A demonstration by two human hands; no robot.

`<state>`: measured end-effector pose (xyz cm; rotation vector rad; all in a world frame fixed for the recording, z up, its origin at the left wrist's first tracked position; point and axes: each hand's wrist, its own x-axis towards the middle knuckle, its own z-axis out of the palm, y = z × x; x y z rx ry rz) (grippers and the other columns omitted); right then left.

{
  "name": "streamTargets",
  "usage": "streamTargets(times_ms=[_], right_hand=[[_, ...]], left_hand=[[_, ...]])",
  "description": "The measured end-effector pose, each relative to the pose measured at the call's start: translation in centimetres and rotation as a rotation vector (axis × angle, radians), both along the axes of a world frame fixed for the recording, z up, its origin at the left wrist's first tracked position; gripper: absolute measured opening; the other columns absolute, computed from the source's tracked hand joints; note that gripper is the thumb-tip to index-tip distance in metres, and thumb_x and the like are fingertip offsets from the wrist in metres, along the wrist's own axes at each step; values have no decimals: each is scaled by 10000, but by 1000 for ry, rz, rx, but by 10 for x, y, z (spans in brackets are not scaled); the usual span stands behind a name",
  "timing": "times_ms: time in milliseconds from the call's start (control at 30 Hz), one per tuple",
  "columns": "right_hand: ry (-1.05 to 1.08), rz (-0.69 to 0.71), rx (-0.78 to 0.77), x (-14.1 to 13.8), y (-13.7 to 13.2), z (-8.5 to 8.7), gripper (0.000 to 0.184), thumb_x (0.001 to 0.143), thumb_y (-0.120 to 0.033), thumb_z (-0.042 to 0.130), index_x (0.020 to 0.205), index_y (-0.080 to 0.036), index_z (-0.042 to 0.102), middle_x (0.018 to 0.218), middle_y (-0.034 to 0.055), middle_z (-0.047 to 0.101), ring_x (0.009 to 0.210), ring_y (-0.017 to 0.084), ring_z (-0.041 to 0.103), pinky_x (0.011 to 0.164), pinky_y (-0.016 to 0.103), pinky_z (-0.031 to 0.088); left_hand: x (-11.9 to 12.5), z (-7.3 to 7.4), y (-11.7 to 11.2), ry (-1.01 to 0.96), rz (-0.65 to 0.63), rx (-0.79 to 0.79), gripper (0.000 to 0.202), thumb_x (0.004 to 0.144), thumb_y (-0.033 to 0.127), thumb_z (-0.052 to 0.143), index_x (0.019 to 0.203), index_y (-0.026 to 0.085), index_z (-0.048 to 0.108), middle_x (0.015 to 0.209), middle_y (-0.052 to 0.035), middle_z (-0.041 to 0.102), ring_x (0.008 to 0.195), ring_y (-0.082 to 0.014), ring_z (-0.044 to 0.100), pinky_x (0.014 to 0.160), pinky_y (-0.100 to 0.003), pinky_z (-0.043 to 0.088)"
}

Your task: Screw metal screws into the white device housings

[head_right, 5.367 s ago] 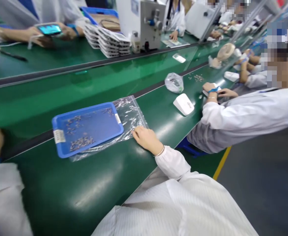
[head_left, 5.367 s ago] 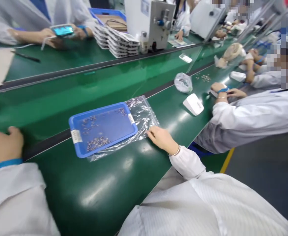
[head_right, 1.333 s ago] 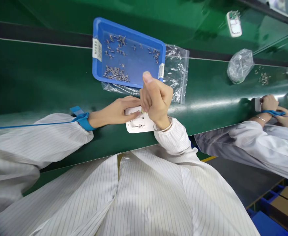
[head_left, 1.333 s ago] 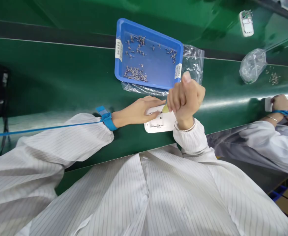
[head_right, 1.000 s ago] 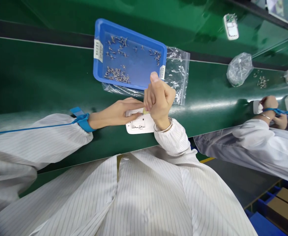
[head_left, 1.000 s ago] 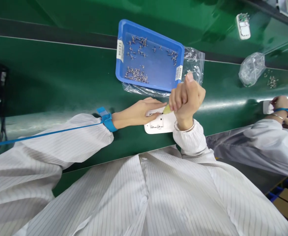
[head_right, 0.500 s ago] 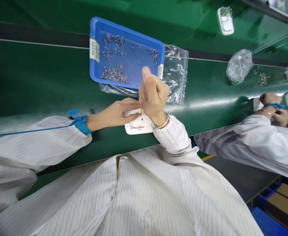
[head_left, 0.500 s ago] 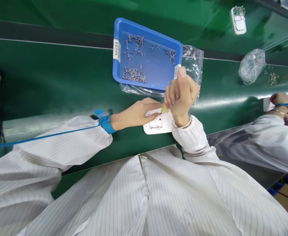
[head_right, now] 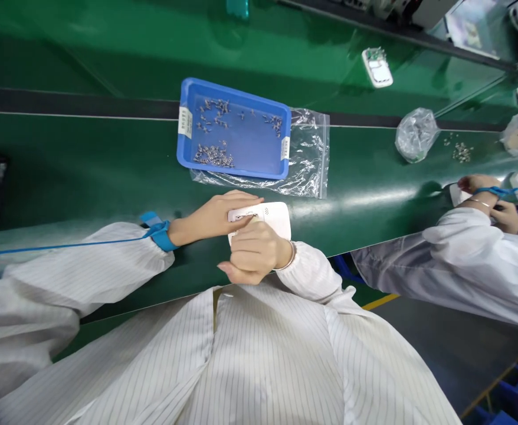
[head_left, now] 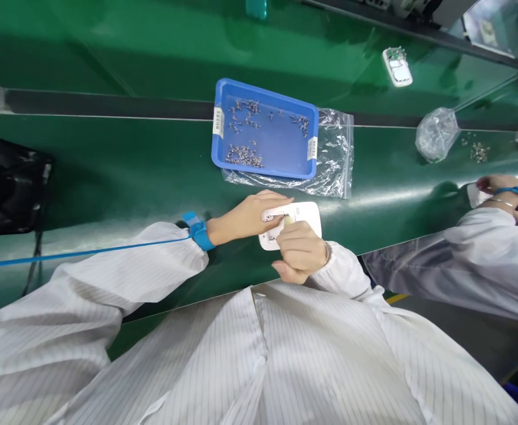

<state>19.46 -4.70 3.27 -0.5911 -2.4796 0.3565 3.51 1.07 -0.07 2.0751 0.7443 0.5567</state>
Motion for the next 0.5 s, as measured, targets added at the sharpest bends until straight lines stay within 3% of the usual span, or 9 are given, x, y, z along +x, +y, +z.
streamTargets(times_ms=[100, 200, 300, 400, 500], right_hand=[[506, -142, 189, 8, -4, -4, 480, 946, -330, 278, 505, -239, 112, 387, -52, 170, 316, 96, 223, 346, 288, 285], [807, -298, 272, 25, 4, 1, 458, 944, -280, 298, 504, -231, 184, 372, -56, 231, 287, 91, 270, 323, 270, 305], [1075, -428, 114, 44, 24, 8, 425, 914, -188, 400, 507, -220, 280, 392, -59, 308, 294, 84, 328, 309, 241, 289], [1091, -681, -147, 55, 49, 7, 449, 938, -291, 442, 513, -233, 308, 393, -60, 313, 297, 95, 335, 312, 248, 275], [965, -875, -328, 60, 64, 2, 473, 951, -445, 417, 538, -253, 291, 388, -71, 280, 295, 101, 336, 318, 261, 301]], left_hand=[[-2, 7, -1, 12, 19, -53, 535, 946, 482, 459, 1350, 143, 544, 1386, -67, 569, 1284, -244, 523, 1119, -400, 434], [1, 18, -5, -30, 96, -78, 506, 944, 446, 489, 1375, 184, 519, 1389, -82, 564, 1279, -232, 532, 1106, -404, 439], [13, 24, -15, 10, 64, 22, 691, 896, 542, 557, 1469, 199, 377, 1493, -103, 444, 1396, -278, 390, 1166, -455, 345], [28, 19, -30, 163, -41, 193, 1075, 728, 639, 712, 1537, 194, 161, 1574, -176, 264, 1466, -383, 204, 1202, -592, 143], [32, 17, -42, 201, -78, 267, 1077, 709, 485, 766, 1533, 214, 128, 1487, -206, 365, 1386, -400, 341, 1171, -651, 135]])
